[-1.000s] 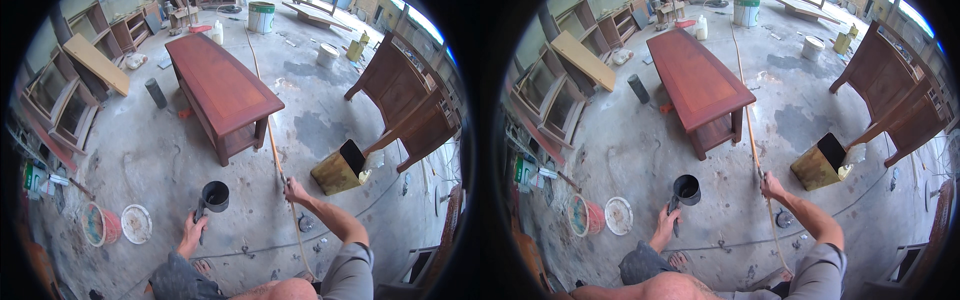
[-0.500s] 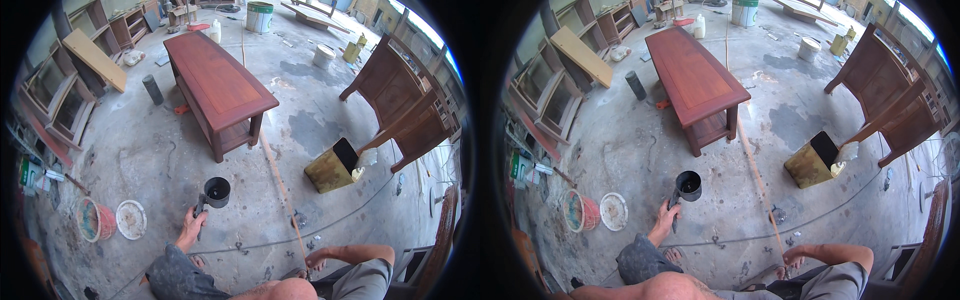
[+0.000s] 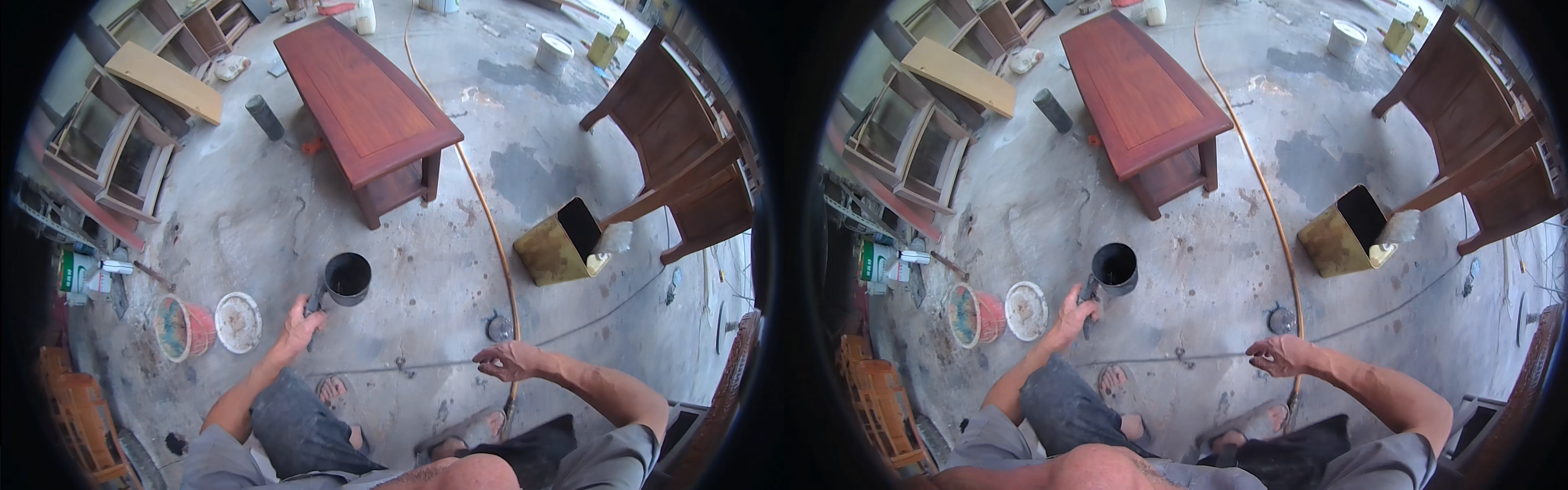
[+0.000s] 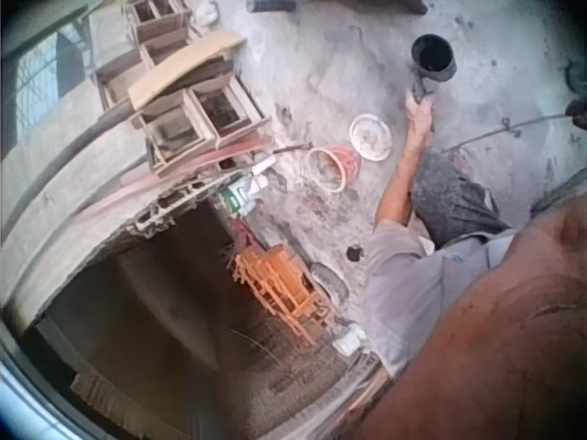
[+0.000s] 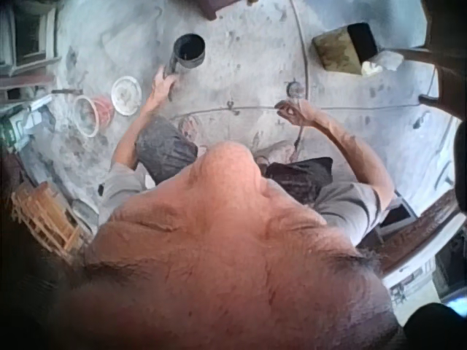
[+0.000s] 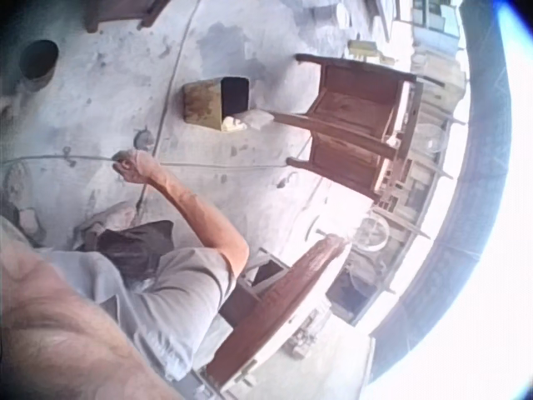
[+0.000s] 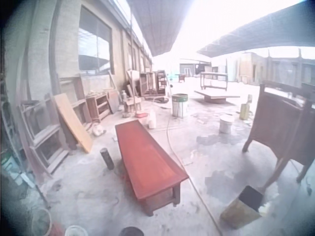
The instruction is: The person pours liquid from a metal can into a spray gun cup, then uses the spray gun to apply a reddish-brown finish to a wooden bench. The person moves around the bench to cover different sides.
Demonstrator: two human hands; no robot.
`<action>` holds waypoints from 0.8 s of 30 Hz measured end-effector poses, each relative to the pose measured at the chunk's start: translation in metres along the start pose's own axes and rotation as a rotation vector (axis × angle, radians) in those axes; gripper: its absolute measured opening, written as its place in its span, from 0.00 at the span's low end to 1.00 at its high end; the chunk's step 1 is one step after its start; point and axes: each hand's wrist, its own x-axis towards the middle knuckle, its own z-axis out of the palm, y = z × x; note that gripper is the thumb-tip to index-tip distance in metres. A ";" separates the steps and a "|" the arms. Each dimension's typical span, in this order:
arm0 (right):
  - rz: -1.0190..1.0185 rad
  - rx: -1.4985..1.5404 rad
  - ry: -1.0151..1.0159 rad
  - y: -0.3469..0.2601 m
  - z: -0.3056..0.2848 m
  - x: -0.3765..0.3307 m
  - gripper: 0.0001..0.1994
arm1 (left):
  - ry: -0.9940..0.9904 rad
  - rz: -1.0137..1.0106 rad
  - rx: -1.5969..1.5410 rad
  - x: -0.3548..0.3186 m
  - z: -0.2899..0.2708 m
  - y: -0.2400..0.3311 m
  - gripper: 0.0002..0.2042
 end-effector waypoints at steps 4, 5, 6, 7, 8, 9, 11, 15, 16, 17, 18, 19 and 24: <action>-0.133 -0.074 -0.023 -0.110 -0.014 -0.080 0.18 | -0.048 -0.039 -0.001 -0.040 -0.031 0.054 0.21; -0.195 -0.130 -0.012 -0.144 -0.018 -0.102 0.18 | -0.035 -0.058 -0.019 -0.052 -0.048 0.067 0.21; -0.329 -0.157 0.033 -0.163 -0.018 -0.120 0.17 | -0.014 -0.074 0.018 -0.064 -0.062 0.082 0.24; -0.329 -0.202 0.041 -0.174 -0.013 -0.145 0.14 | -0.024 -0.060 0.017 -0.072 -0.062 0.095 0.23; -0.370 -0.176 0.093 -0.174 -0.012 -0.162 0.12 | -0.044 -0.048 0.008 -0.075 -0.055 0.107 0.23; -0.418 -0.149 0.145 -0.170 -0.008 -0.173 0.11 | -0.057 -0.038 0.002 -0.082 -0.049 0.118 0.23; -0.456 -0.091 0.119 -0.163 -0.011 -0.194 0.10 | -0.072 -0.074 -0.058 -0.096 -0.031 0.145 0.22; -0.530 -0.027 0.082 -0.161 -0.009 -0.208 0.07 | -0.062 -0.163 -0.125 -0.141 -0.014 0.191 0.22; -0.535 -0.027 0.108 -0.165 -0.009 -0.210 0.07 | -0.041 -0.181 -0.166 -0.156 -0.006 0.204 0.22; -0.531 -0.030 0.135 -0.170 -0.009 -0.217 0.07 | -0.028 -0.196 -0.212 -0.171 0.004 0.223 0.22; -0.491 -0.059 0.161 -0.170 -0.003 -0.227 0.07 | -0.047 -0.205 -0.176 -0.186 0.012 0.246 0.22; -0.419 -0.099 0.172 -0.175 -0.003 -0.234 0.07 | -0.057 -0.201 -0.135 -0.200 0.017 0.275 0.22; 0.119 -0.165 0.189 -0.229 0.054 -0.239 0.13 | 0.093 -0.208 -0.237 -0.309 0.000 0.398 0.16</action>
